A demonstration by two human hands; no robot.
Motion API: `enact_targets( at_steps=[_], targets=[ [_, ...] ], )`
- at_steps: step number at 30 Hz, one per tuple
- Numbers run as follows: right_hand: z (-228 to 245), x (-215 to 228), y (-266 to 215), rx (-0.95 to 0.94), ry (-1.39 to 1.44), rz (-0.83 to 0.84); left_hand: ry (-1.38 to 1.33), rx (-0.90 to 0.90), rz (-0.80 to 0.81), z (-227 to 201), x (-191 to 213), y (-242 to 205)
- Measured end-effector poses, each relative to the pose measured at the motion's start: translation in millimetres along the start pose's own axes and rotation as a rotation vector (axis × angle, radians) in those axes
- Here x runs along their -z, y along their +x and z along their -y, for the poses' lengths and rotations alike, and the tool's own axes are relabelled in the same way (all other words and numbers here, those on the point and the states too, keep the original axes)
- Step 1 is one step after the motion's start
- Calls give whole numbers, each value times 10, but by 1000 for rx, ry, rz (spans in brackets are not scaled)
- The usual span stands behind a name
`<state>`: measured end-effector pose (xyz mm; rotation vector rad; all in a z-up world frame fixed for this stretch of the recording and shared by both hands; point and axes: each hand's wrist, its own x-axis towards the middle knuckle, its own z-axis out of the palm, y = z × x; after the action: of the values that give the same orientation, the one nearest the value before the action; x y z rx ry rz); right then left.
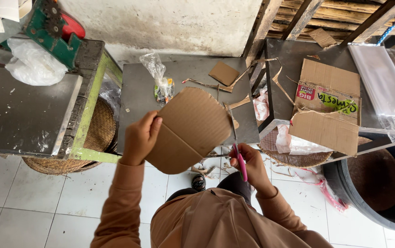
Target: The person uses pink-handled scissors to cut a piece of cardboard into a rounded rectangular shape. They trim the edges and corners, then place the finished piece on the table. The person repeats the process with another piece of cardboard.
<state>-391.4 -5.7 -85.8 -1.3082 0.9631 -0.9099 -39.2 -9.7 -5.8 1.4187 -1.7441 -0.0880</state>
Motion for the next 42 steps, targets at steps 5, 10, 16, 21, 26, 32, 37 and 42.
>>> enact_targets(
  at_steps=[5, 10, 16, 21, 26, 32, 37, 42],
  targets=[
    [118, -43, -26, 50, 79, 121, 100, -144, 147, -12, 207, 245],
    [2, -77, -52, 8, 81, 72, 130, -177, 214, -58, 222, 368],
    [-197, -41, -92, -120, 37, -82, 61, -109, 259, 66, 45, 504],
    [-112, -7, -139, -121, 38, -22, 7, -206, 279, 58, -44, 567],
    [-57, -11, -262, -134, 66, -98, 15, -199, 417, 27, -209, 654],
    [-194, 46, -306, -297, 24, -306, -89, -188, 467, 74, -637, 677],
    [-369, 179, -313, -222, 279, -467, -69, 143, 533, 553, -1152, 639],
    [-453, 465, -454, -193, 320, -661, -72, 465, -12, 1364, -1513, 499]
  ],
)
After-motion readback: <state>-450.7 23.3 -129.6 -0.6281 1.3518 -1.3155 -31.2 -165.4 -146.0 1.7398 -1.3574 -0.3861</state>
